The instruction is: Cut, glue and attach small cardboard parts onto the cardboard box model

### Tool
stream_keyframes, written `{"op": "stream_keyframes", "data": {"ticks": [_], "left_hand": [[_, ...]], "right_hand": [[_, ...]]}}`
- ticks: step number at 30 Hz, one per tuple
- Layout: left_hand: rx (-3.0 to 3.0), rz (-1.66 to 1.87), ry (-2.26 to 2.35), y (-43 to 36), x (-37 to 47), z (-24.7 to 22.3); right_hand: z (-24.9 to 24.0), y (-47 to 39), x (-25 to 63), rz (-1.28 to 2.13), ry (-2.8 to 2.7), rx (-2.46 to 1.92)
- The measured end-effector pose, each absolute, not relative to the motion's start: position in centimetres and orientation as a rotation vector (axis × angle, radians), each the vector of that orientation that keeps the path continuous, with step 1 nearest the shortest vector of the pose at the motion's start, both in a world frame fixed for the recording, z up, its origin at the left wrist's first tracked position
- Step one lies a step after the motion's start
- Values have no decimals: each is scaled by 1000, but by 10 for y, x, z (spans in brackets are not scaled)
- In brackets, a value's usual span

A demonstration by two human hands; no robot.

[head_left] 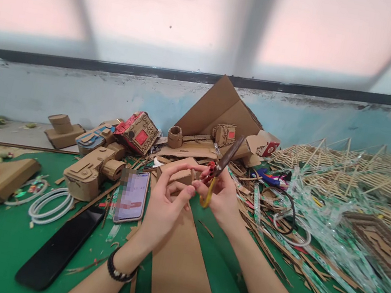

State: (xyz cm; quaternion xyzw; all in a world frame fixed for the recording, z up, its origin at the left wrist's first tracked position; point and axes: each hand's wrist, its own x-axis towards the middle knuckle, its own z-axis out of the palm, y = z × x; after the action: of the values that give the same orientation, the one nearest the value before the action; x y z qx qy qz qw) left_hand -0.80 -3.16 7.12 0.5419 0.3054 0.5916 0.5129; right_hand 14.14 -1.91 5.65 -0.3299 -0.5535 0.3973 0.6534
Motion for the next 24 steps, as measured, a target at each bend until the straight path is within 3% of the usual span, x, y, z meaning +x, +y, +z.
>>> {"op": "stream_keyframes", "data": {"ticks": [9, 18, 24], "left_hand": [[2286, 1962, 920, -23, -21, 60], [1835, 1730, 880, -26, -16, 62], [2089, 1806, 935, -24, -21, 62]], "right_hand": [[59, -19, 129, 1410, -872, -573], [58, -22, 126, 1459, -817, -521], [57, -21, 124, 1465, -816, -492]]}}
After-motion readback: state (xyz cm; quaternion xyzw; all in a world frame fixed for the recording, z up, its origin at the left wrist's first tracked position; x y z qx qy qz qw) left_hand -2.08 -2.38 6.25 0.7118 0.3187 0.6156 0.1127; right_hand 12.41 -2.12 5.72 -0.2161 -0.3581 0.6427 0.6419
